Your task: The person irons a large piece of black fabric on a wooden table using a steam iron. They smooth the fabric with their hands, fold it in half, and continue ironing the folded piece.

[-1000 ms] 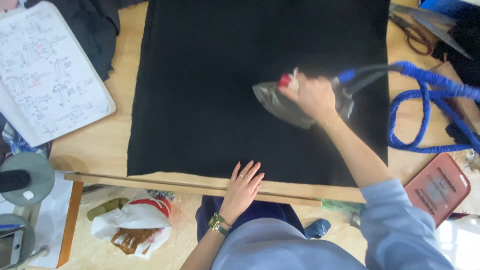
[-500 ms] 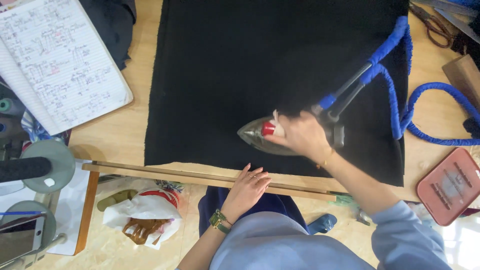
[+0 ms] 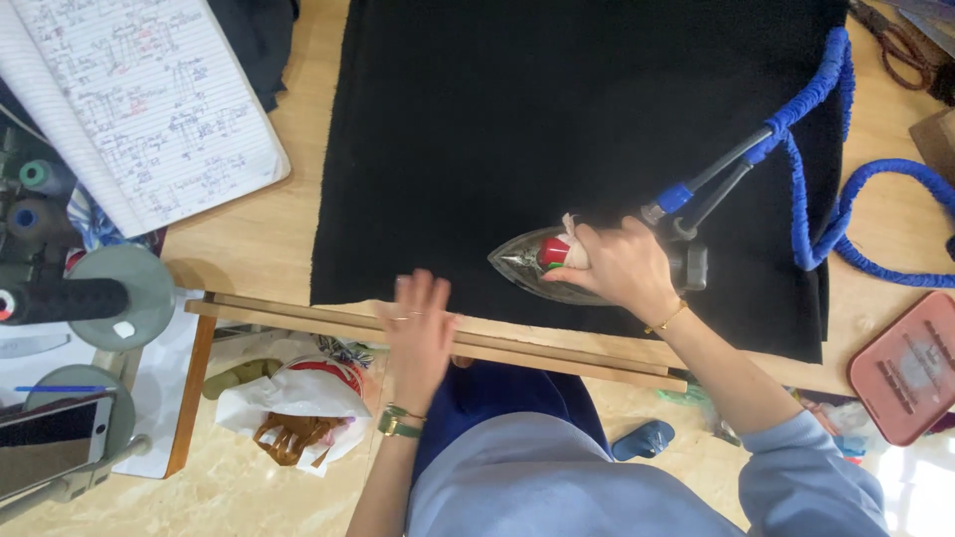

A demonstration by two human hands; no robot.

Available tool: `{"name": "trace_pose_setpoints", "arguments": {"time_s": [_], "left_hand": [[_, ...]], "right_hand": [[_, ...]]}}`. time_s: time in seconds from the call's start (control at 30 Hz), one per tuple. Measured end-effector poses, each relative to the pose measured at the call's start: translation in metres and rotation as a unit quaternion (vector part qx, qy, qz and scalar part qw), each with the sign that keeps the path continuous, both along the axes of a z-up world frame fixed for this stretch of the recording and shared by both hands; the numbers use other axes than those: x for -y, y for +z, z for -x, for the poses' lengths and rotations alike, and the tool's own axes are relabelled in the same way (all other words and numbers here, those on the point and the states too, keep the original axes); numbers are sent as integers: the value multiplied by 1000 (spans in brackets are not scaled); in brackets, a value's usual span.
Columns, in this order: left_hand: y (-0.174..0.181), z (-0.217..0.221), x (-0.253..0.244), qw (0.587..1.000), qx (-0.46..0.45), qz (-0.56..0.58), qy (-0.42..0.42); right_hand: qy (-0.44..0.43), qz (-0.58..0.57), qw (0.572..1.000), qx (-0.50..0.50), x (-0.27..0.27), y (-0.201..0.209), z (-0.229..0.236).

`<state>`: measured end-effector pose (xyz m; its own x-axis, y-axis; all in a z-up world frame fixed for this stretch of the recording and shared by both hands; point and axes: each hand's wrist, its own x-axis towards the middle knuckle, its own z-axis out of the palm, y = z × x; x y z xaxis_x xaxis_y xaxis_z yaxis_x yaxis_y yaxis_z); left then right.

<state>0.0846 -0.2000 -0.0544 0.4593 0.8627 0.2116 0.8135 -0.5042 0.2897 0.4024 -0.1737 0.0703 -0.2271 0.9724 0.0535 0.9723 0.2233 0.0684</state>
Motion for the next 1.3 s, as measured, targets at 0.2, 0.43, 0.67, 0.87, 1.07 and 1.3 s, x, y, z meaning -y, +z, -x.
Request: {"name": "trace_pose_setpoints", "arguments": {"time_s": [0.2,0.43,0.67,0.87,1.07,1.3], "left_hand": [[4,51,-9,980,-85,-2,178],[-11,71,-10,970,-62,-22,233],[-19,85,-11,966,-16,-18,258],[-20,90,-12,960,16,-5,279],[5,99,-14,948,117,70,287],[14,107,-20,922,233,120,287]], "right_hand": [[-13,-38,999,13,-9,-1,5],[-55,-113,991,54,-73,-12,5],[-73,-139,988,15,-138,-36,4],[14,-116,993,14,-84,-10,58],[73,-71,994,-29,-38,-5,109],[96,-72,992,-45,-59,-12,150]]}}
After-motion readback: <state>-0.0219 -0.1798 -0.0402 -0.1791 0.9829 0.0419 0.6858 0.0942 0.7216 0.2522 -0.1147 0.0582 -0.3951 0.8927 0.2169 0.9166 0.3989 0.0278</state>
